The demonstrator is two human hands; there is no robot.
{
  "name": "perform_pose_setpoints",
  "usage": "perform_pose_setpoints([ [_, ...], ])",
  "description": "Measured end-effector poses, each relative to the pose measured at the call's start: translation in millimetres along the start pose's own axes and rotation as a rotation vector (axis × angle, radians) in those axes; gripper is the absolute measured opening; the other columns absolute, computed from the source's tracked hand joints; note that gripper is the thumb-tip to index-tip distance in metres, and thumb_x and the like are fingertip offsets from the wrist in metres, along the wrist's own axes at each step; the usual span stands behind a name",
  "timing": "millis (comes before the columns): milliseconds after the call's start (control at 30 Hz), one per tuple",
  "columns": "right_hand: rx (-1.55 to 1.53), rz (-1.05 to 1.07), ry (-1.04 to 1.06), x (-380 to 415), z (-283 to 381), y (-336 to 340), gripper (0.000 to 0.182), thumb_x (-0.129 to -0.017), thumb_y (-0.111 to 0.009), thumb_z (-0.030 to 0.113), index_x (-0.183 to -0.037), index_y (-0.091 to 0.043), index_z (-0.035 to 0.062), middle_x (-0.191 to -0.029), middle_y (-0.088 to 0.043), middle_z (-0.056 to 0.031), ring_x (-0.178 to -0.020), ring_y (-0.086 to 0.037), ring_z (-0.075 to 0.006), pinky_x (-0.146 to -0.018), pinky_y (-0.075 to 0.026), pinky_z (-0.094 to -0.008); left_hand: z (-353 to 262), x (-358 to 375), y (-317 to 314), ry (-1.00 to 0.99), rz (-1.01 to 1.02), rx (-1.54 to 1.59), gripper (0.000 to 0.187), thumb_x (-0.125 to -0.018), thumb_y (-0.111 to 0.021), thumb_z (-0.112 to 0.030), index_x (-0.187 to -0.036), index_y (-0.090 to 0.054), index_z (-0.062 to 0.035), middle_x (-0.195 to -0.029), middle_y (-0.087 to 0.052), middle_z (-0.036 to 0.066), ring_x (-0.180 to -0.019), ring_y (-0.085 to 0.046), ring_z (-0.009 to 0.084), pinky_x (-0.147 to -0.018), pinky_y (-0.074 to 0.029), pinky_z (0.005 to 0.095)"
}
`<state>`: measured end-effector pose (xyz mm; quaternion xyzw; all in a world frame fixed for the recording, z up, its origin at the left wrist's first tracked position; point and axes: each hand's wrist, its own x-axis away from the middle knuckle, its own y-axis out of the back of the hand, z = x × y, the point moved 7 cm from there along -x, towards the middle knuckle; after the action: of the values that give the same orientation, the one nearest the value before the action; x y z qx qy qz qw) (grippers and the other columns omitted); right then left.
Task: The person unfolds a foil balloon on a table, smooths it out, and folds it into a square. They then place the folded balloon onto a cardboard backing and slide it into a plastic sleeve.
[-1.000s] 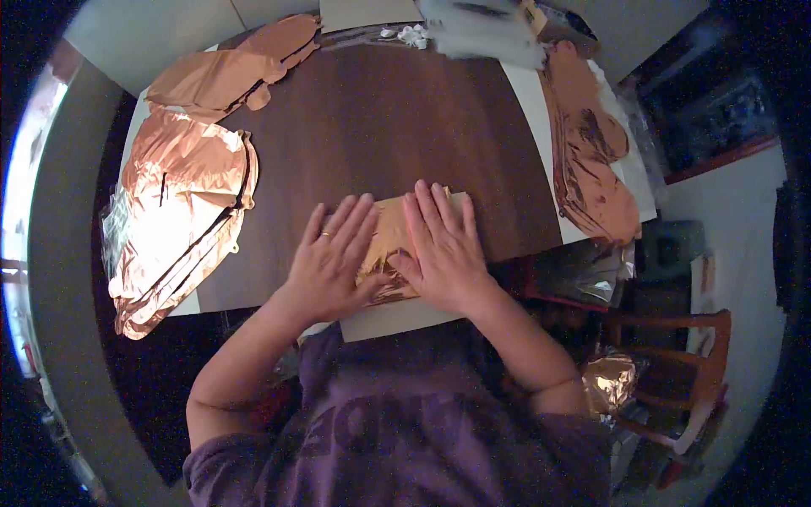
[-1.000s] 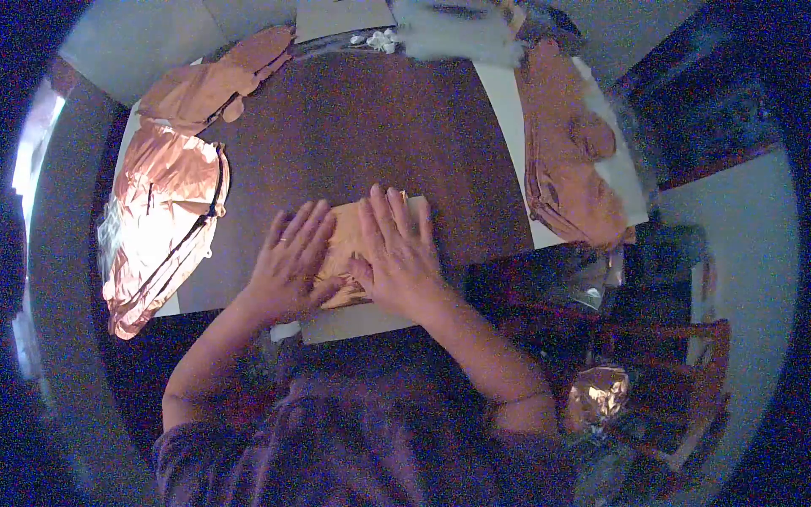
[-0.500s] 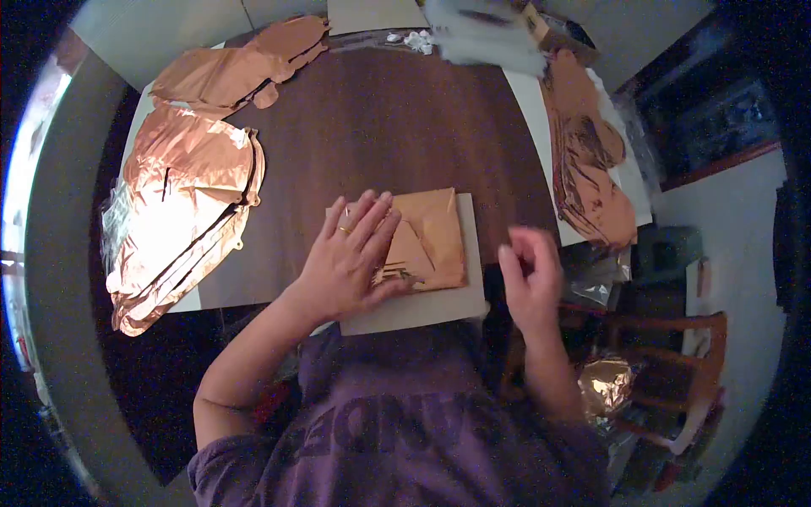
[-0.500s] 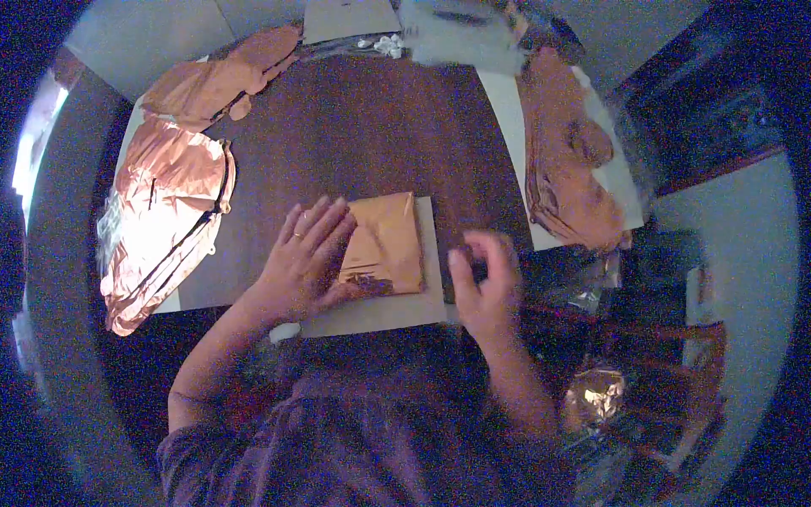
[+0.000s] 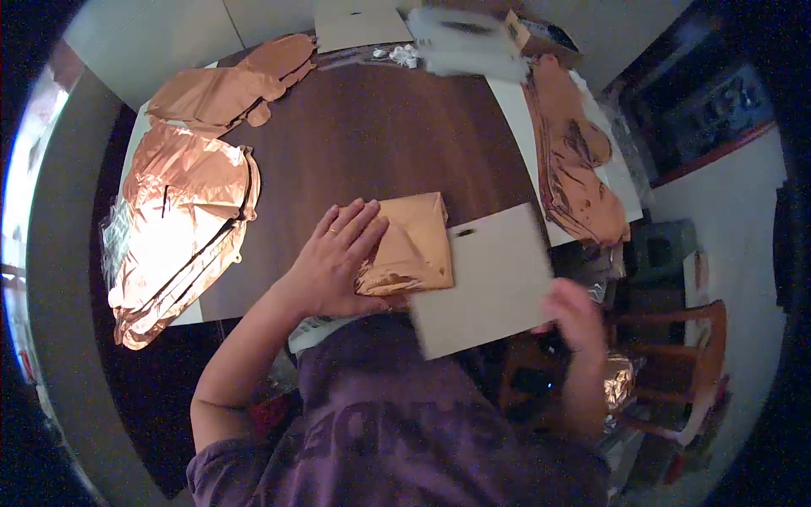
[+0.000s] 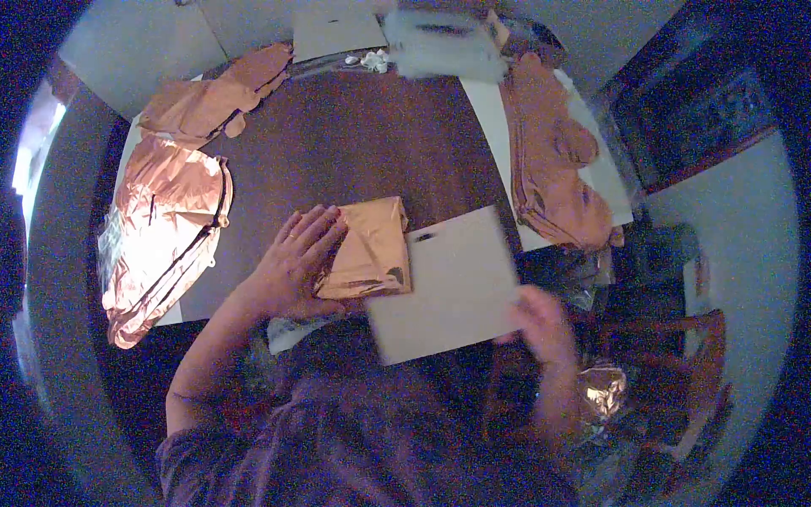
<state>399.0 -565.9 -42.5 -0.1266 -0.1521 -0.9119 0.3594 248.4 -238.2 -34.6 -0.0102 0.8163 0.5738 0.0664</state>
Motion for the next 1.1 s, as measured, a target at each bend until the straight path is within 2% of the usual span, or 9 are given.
perform_pose_setpoints([
  [133, 0.088, -0.356, 0.132, -16, 42, 99, 0.026, -0.094, -0.054, 0.014, -0.117, -0.06, 0.0033, -0.095, -0.067, -0.005, -0.078, -0.066, -0.0154, -0.065, -0.057, -0.0298, 1, 0, -3, -0.033, -0.002, -0.005, 0.107, -0.067, -0.074, -0.06, -0.15, -0.032, -0.0051, -0.156, -0.027, 0.021, -0.146, -0.024, 0.0389, -0.119, -0.017, 0.0535],
  [233, 0.19, -0.47, 0.236, -78, 51, 97, 0.024, -0.095, -0.054, 0.013, -0.116, -0.061, 0.0035, -0.094, -0.067, -0.0036, -0.079, -0.065, -0.0142, -0.065, -0.056, -0.0292, 1, 0, -5, -0.042, -0.011, -0.01, 0.105, -0.069, -0.072, -0.058, -0.15, -0.031, -0.0057, -0.156, -0.027, 0.021, -0.146, -0.024, 0.0395, -0.119, -0.017, 0.0535],
  [333, 0.501, -0.177, 0.097, -145, 45, 33, 0.019, -0.093, -0.059, 0.014, -0.105, -0.063, 0.001, -0.091, -0.067, -0.0054, -0.081, -0.066, -0.0141, -0.062, -0.054, -0.0291, 1, 0, -4, -0.062, -0.035, -0.02, 0.103, -0.071, -0.07, -0.058, -0.15, -0.031, -0.0053, -0.155, -0.029, 0.022, -0.145, -0.025, 0.0404, -0.119, -0.018, 0.0536],
  [400, 0.692, 0.07, 0.25, -151, 59, -32, 0.018, -0.09, -0.063, 0.017, -0.094, -0.064, -0.0006, -0.081, -0.067, -0.0071, -0.072, -0.067, -0.0146, -0.057, -0.053, -0.0305, 1, 0, -3, -0.073, -0.055, -0.012, 0.101, -0.072, -0.069, -0.057, -0.15, -0.032, -0.0049, -0.154, -0.031, 0.023, -0.144, -0.027, 0.0411, -0.118, -0.019, 0.0537],
  [467, 0.834, 0.244, 0.159, -144, 68, -80, 0.022, -0.087, -0.065, 0.021, -0.085, -0.063, -0.0015, -0.072, -0.066, -0.0086, -0.059, -0.066, -0.0159, -0.052, -0.052, -0.0324, 2, -2, 0, -0.064, -0.052, 0.005, 0.1, -0.072, -0.069, -0.057, -0.149, -0.033, -0.0043, -0.153, -0.032, 0.023, -0.143, -0.028, 0.0418, -0.118, -0.019, 0.0537],
  [567, 0.761, 0.425, -0.096, -126, 67, -116, 0.025, -0.085, -0.065, 0.025, -0.084, -0.068, 0.0003, -0.073, -0.071, -0.0143, -0.062, -0.069, -0.0253, -0.065, -0.055, -0.0423, 8, -4, 3, -0.039, -0.025, 0.033, 0.103, -0.072, -0.066, -0.061, -0.15, -0.031, -0.0038, -0.154, -0.03, 0.024, -0.142, -0.027, 0.0455, -0.118, -0.018, 0.0563],
  [667, 0.922, 0.42, -0.01, -128, 79, -113, 0.025, -0.085, -0.066, 0.026, -0.085, -0.068, 0.0014, -0.073, -0.07, -0.0151, -0.064, -0.069, -0.0293, -0.066, -0.055, -0.043, 16, 0, 1, -0.04, 0.003, 0.031, 0.105, -0.072, -0.064, -0.065, -0.15, -0.03, -0.0035, -0.155, -0.029, 0.025, -0.142, -0.026, 0.0477, -0.117, -0.018, 0.0577],
  [800, 0.826, 0.071, 0.567, -158, 120, -90, 0.019, -0.085, -0.067, 0.02, -0.096, -0.071, 0.006, -0.088, -0.069, -0.015, -0.085, -0.067, -0.033, -0.078, -0.053, -0.0423, 18, 2, 0, -0.055, -0.015, 0.05, 0.104, -0.073, -0.065, -0.065, -0.15, -0.031, -0.0033, -0.154, -0.028, 0.027, -0.142, -0.026, 0.0482, -0.117, -0.019, 0.0575],
  [1100, 0.791, 0.389, 0.611, -206, 113, -133, 0.02, -0.081, -0.07, 0.017, -0.099, -0.071, 0.0081, -0.092, -0.064, -0.0118, -0.088, -0.064, -0.0308, -0.08, -0.051, -0.0392, 20, 5, 8, -0.079, -0.128, 0.157, 0.103, -0.072, -0.065, -0.061, -0.148, -0.032, -0.0005, -0.15, -0.033, 0.029, -0.139, -0.03, 0.0476, -0.117, -0.019, 0.0547],
])
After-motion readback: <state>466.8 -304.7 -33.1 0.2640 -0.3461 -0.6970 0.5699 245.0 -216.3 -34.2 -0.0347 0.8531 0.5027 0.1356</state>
